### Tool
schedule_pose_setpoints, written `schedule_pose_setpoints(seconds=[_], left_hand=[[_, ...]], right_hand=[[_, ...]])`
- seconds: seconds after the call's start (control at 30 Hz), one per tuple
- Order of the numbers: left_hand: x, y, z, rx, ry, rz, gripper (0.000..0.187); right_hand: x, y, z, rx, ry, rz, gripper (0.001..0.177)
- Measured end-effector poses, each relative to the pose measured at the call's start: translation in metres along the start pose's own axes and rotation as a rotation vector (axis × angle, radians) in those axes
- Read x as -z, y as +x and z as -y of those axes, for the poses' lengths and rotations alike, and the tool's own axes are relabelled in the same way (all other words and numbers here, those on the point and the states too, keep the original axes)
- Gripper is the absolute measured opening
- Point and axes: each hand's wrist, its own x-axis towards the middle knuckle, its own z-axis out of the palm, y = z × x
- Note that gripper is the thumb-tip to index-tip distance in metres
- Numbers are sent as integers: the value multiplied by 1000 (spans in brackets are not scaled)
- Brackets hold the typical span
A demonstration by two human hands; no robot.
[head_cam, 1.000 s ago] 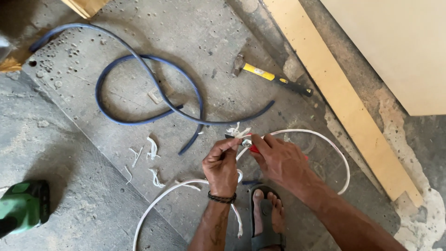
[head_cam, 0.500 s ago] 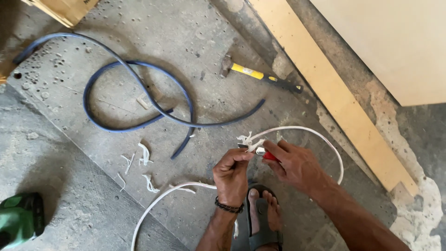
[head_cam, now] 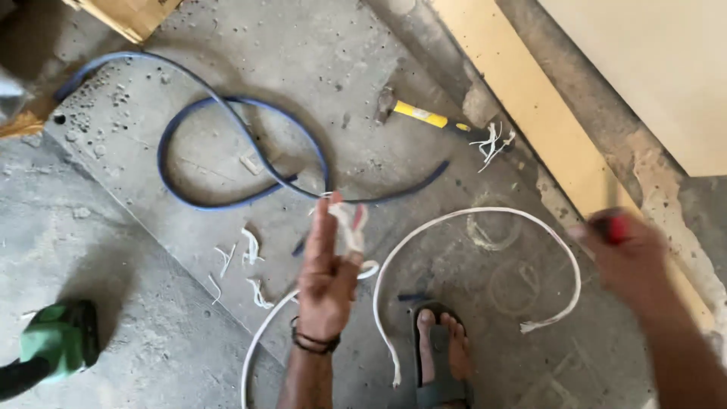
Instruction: Stripping the insulation from electrical wires using wire cutters
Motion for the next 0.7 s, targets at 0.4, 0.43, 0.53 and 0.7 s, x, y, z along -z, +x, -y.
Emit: schedule_pose_setpoints(seconds=[0.4,0.43,0.53,0.7], left_hand=[[-44,1,-25,273,543,159,103],[-42,2,-27,263,547,151,103],[-38,1,-22,251,528,-30,56],[-26,3,-18,220,386,-334,50]], right_hand=[[-166,-44,104,-190,1110,494,30],[-166,-44,108,-181,1110,504,30],[-161,-49,111,-70,1093,499,29],[-159,-63,130,60,1043,508,27]])
